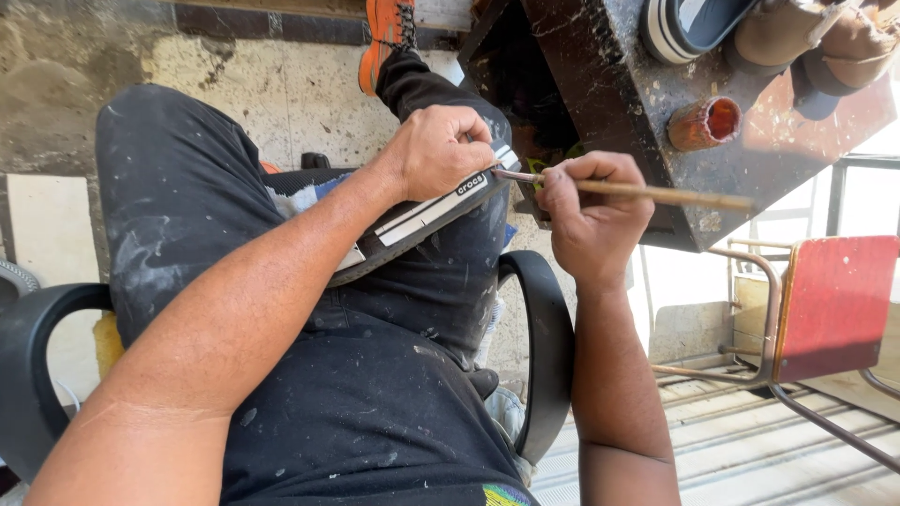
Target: Applying dark dye to the white trim of a clog using a small brush
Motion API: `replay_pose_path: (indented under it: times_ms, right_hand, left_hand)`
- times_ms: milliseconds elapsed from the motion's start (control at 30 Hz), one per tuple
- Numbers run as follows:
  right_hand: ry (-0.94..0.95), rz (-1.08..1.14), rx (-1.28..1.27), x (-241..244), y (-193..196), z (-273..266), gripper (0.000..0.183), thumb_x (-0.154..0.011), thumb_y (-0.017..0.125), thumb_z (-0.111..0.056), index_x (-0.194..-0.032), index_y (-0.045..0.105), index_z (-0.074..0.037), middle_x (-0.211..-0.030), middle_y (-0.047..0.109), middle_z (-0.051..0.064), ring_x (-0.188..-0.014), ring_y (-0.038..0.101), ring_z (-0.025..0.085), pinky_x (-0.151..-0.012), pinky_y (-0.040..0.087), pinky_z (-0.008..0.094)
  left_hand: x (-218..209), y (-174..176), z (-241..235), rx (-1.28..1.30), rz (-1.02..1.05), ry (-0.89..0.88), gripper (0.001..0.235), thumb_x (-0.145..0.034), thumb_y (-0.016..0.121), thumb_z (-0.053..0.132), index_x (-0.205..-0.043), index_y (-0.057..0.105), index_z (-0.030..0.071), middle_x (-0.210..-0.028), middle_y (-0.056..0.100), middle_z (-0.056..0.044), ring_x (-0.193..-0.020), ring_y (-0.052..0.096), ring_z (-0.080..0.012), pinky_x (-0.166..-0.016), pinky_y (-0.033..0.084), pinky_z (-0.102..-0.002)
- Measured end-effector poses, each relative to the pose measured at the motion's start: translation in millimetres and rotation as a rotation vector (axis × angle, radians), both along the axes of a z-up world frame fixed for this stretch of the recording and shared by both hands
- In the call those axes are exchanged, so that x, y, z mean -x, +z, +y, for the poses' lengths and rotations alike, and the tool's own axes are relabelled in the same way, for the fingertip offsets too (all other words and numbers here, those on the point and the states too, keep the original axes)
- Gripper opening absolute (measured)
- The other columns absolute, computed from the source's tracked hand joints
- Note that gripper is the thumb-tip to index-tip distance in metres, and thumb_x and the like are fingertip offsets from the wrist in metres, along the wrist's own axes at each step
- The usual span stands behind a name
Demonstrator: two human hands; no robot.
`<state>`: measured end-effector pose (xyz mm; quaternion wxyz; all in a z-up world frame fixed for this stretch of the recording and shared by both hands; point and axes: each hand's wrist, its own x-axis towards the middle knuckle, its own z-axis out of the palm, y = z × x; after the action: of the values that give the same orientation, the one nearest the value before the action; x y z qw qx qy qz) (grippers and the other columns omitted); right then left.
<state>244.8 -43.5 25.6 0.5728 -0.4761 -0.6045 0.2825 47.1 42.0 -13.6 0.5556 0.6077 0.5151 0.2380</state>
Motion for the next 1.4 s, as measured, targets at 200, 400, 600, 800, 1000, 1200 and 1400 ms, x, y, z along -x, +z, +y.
replay_pose_path:
  times_ms: [200, 400, 600, 800, 1000, 1200, 1400]
  right_hand:
    - [-0.187, -0.079, 0.189, 15, 8, -7, 0.021, -0.1, 0.073, -0.001, -0.096, 0.053, -0.008, -0.075, 0.062, 0.012, -0.06, 0.072, 0.02, -0.053, 0.06, 0.027]
    - [-0.131, -0.023, 0.101, 7, -1, 0, 0.02, -0.099, 0.072, 0.001, -0.095, 0.054, -0.002, -0.074, 0.065, 0.018, -0.059, 0.072, 0.022, -0.054, 0.06, 0.031]
    - [-0.091, 0.027, 0.024, -1, -10, 0, 0.018, -0.099, 0.075, 0.004, -0.096, 0.057, 0.005, -0.071, 0.067, 0.02, -0.058, 0.071, 0.022, -0.054, 0.059, 0.03]
    - [-0.124, -0.025, 0.0, 1, -9, -1, 0.017, -0.099, 0.075, 0.005, -0.094, 0.058, 0.006, -0.064, 0.064, 0.02, -0.054, 0.068, 0.021, -0.051, 0.055, 0.028]
    - [-0.134, -0.011, 0.006, 3, -10, -2, 0.016, -0.099, 0.074, 0.004, -0.095, 0.059, 0.006, -0.066, 0.065, 0.02, -0.056, 0.07, 0.021, -0.053, 0.055, 0.027]
    - [-0.112, -0.009, 0.01, 12, -8, -5, 0.017, -0.098, 0.077, 0.005, -0.093, 0.06, 0.005, -0.064, 0.067, 0.02, -0.055, 0.07, 0.021, -0.052, 0.055, 0.028]
    - [-0.107, 0.032, 0.014, 16, -9, -6, 0.017, -0.097, 0.077, 0.005, -0.092, 0.061, 0.007, -0.065, 0.068, 0.022, -0.058, 0.073, 0.023, -0.055, 0.059, 0.03]
  left_hand:
    - [4, 20, -8, -0.051, 0.034, -0.059, 0.011, -0.076, 0.064, 0.027, -0.07, 0.069, 0.02, -0.069, 0.064, 0.011, -0.064, 0.052, -0.0045, -0.06, 0.043, -0.028]
    - [2, 8, -3, -0.044, 0.003, -0.033, 0.011, -0.073, 0.067, 0.031, -0.076, 0.074, 0.023, -0.065, 0.066, 0.006, -0.069, 0.063, -0.0105, -0.068, 0.051, -0.031]
    - [0, -2, -3, -0.006, 0.002, -0.024, 0.017, -0.071, 0.069, 0.035, -0.083, 0.078, 0.026, -0.059, 0.066, 0.003, -0.072, 0.07, -0.0174, -0.075, 0.057, -0.035]
    - [0, -1, -4, -0.016, -0.01, -0.024, 0.018, -0.072, 0.068, 0.034, -0.084, 0.078, 0.025, -0.06, 0.067, 0.002, -0.073, 0.07, -0.0179, -0.076, 0.057, -0.036]
    - [1, 4, -5, -0.003, -0.006, -0.033, 0.016, -0.072, 0.069, 0.034, -0.083, 0.077, 0.027, -0.06, 0.067, 0.004, -0.072, 0.07, -0.0165, -0.077, 0.057, -0.034]
    - [-1, -3, -3, -0.008, 0.001, -0.038, 0.016, -0.07, 0.071, 0.035, -0.082, 0.077, 0.028, -0.06, 0.067, 0.005, -0.072, 0.07, -0.0164, -0.076, 0.057, -0.035]
    - [2, -1, -3, -0.006, -0.004, -0.036, 0.017, -0.071, 0.071, 0.036, -0.084, 0.077, 0.028, -0.061, 0.067, 0.004, -0.073, 0.07, -0.0166, -0.077, 0.056, -0.035]
